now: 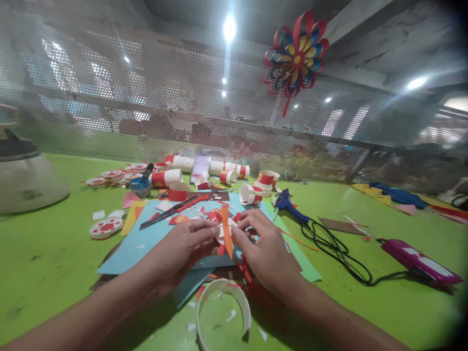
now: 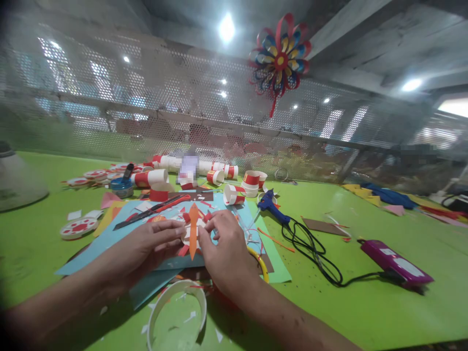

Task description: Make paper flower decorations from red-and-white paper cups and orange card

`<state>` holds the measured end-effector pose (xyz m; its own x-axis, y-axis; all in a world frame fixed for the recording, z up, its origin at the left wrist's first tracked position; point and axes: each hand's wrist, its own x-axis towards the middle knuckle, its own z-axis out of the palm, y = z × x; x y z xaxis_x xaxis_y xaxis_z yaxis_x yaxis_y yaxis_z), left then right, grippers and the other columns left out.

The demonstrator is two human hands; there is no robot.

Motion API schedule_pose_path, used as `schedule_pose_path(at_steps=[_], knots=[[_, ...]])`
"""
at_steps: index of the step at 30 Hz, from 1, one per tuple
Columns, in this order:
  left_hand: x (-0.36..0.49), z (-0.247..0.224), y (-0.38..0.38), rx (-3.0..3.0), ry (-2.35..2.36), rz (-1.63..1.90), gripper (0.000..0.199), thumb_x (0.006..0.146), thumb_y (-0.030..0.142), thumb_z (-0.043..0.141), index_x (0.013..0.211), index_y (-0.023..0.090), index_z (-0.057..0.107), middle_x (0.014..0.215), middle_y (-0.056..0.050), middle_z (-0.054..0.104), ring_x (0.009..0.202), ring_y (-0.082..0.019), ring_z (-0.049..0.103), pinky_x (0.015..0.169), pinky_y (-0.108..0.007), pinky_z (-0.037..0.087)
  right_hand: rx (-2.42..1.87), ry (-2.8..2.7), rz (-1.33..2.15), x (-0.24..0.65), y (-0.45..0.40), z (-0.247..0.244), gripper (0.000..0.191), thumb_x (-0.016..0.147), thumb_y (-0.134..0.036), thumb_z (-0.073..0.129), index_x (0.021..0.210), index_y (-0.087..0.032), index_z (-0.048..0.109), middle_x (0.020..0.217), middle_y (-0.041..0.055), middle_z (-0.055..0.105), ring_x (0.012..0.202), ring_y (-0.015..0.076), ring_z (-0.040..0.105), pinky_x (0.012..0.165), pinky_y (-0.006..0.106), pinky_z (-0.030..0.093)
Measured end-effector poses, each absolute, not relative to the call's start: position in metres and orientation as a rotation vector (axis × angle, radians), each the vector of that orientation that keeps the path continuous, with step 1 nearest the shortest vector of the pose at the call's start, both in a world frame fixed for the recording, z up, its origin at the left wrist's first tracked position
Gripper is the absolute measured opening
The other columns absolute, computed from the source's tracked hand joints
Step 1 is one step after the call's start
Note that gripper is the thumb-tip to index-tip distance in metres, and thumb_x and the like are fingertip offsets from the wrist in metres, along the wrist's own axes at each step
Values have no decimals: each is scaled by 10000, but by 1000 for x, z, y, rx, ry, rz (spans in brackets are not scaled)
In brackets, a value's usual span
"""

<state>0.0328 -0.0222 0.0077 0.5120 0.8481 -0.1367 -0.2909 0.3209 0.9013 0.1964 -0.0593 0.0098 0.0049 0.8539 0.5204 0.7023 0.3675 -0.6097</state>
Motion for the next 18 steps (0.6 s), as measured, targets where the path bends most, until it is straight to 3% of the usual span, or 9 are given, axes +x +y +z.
schedule_pose_path(at_steps=[6,11,18], knots=[[32,10,-22,964,706,854,120,698,222,757,764,140,699,797,-31,679,706,-99,596,687,-194,495,-1322,-1731,179,195,-61,14,106,848,-170,538,742,-181,534,929,52,570,883,175,538,752,323,449],[30,11,-21,960,693,854,122,709,220,748,794,147,700,822,-43,692,716,-99,602,698,-188,489,-1350,-1597,401,194,-61,17,97,848,-249,531,778,-182,515,893,59,567,844,192,566,713,334,475],[28,13,-22,947,714,852,102,748,222,717,821,159,685,804,-27,686,707,-92,612,679,-175,484,-1258,-1379,703,196,-54,11,297,829,-372,571,1025,-183,453,759,-3,560,659,148,558,601,294,459]])
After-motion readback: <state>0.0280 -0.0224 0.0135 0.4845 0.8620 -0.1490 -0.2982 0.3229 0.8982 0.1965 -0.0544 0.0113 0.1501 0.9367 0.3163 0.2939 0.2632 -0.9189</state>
